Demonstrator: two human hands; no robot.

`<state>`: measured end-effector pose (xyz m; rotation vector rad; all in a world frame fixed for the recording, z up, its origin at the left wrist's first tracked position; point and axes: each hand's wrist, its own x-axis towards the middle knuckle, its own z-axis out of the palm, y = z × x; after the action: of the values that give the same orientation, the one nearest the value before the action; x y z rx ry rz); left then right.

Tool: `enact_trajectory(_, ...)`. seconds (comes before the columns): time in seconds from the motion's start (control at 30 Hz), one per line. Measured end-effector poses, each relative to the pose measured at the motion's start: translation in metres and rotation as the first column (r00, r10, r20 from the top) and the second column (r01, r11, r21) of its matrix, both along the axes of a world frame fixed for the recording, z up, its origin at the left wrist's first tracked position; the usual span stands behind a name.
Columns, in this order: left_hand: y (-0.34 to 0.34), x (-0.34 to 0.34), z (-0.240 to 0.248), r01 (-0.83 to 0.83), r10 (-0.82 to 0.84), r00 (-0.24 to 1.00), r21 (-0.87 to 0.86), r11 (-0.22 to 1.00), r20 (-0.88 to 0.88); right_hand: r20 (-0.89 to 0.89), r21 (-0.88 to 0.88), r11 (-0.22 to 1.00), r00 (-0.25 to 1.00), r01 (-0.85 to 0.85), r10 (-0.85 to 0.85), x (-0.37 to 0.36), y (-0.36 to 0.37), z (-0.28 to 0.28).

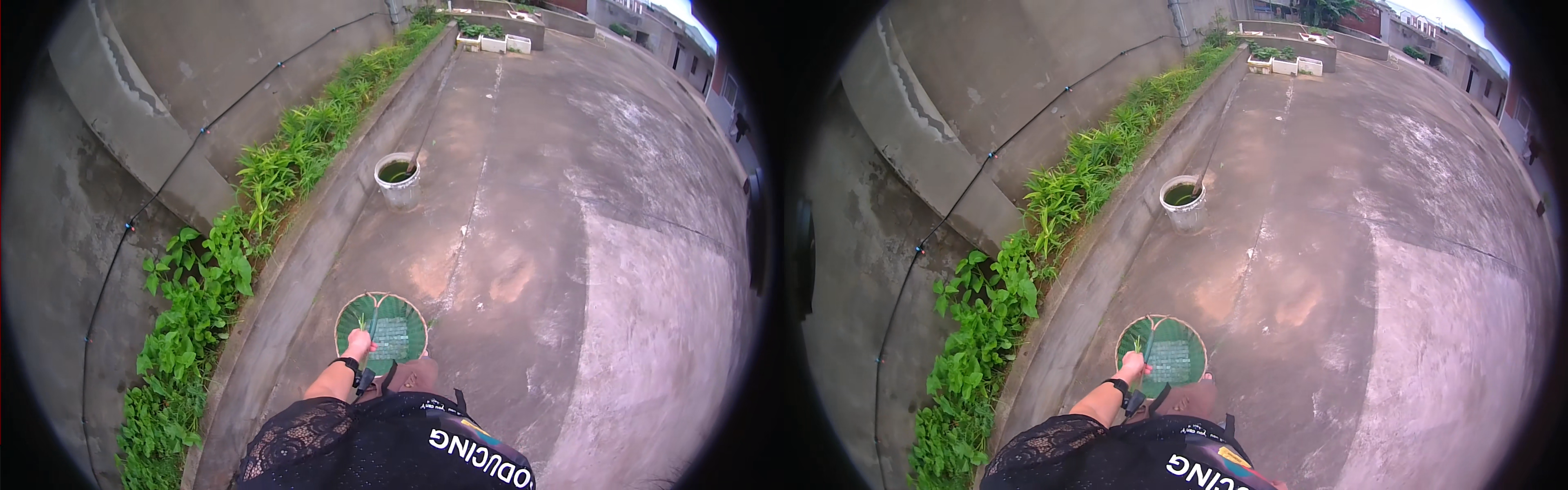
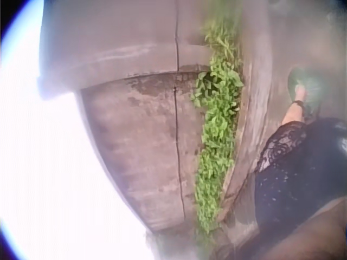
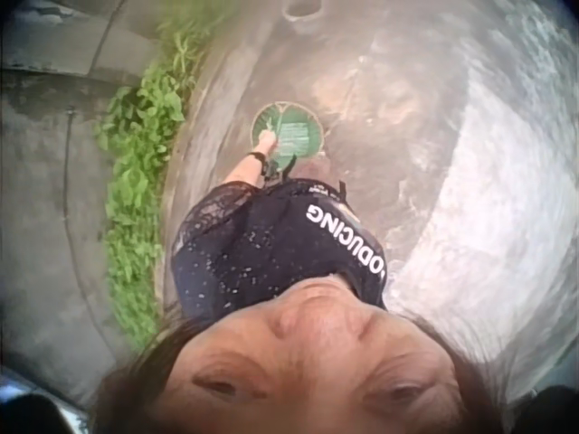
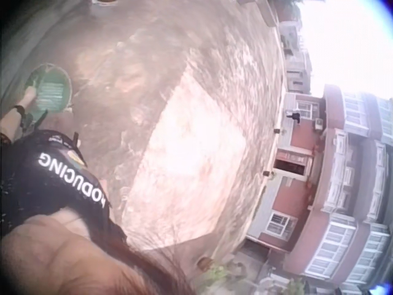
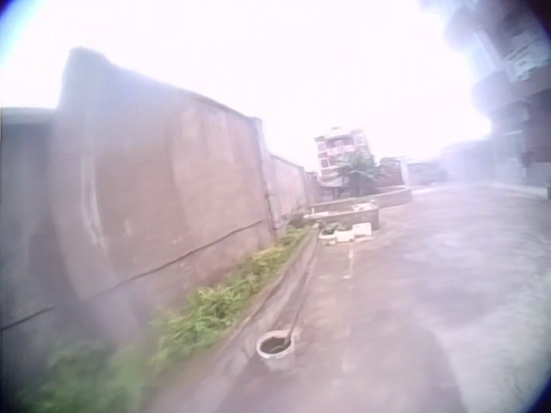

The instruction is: Harvesting green plants from a garden bed and sorting them in a basket using a small hand rake.

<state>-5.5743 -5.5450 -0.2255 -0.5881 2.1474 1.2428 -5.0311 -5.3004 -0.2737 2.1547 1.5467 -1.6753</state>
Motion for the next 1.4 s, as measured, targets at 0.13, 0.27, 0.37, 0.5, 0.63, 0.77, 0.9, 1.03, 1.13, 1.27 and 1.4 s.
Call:
enact_trajectory(0.13, 0.055, -0.017, -0.01, 0.033, -0.034, 0.998, 0.01, 0.999, 0.053, 0.004, -0.007, 0.999, 0.999, 0.033, -0.033, -0.018, 0.036, -0.003)
enact_trajectory(0.27, 0.127, -0.041, -0.015, 0.081, -0.081, 0.993, -0.002, 0.997, 0.081, 0.016, -0.014, 0.998, 0.998, 0.056, -0.056, -0.046, 0.081, -0.005)
enact_trajectory(0.37, 0.192, -0.078, -0.016, -0.005, 0.003, 0.998, 0.016, 1.0, 0.068, 0.023, -0.016, 0.997, 0.997, 0.074, -0.073, -0.075, 0.125, -0.003)
enact_trajectory(0.5, 0.255, -0.131, -0.029, -0.009, 0.006, 0.995, 0.022, 1.0, 0.101, 0.042, 0.0, 0.993, 0.992, 0.12, -0.12, -0.106, 0.184, 0.01)
enact_trajectory(0.63, 0.318, -0.183, -0.025, 0.046, -0.046, 0.997, 0.009, 0.999, 0.066, 0.063, 0.0, 0.986, 0.984, 0.167, -0.167, -0.13, 0.238, 0.021)
enact_trajectory(0.77, 0.396, -0.208, -0.01, 0.146, -0.136, 0.987, -0.111, 0.983, 0.089, 0.073, -0.003, 0.976, 0.973, 0.218, -0.217, -0.149, 0.292, 0.02)
enact_trajectory(0.9, 0.472, -0.204, -0.003, 0.188, -0.179, 0.98, -0.115, 0.975, 0.086, 0.064, -0.013, 0.967, 0.966, 0.253, -0.252, -0.156, 0.348, 0.012)
enact_trajectory(1.03, 0.549, -0.194, -0.005, 0.169, -0.169, 0.986, -0.112, 0.979, 0.013, 0.071, -0.025, 0.966, 0.964, 0.258, -0.256, -0.139, 0.416, 0.003)
enact_trajectory(1.13, 0.609, -0.194, 0.004, 0.281, -0.277, 0.96, -0.199, 0.939, 0.05, 0.08, -0.04, 0.967, 0.965, 0.252, -0.249, -0.114, 0.465, 0.0)
enact_trajectory(1.27, 0.719, -0.172, 0.014, 0.272, -0.279, 0.96, -0.133, 0.953, -0.036, 0.082, -0.03, 0.984, 0.982, 0.175, -0.172, -0.067, 0.556, -0.005)
enact_trajectory(1.4, 0.813, -0.156, 0.024, 0.263, -0.265, 0.961, -0.032, 0.964, -0.084, 0.081, 0.061, 0.997, 0.996, 0.036, -0.041, -0.061, 0.715, -0.005)
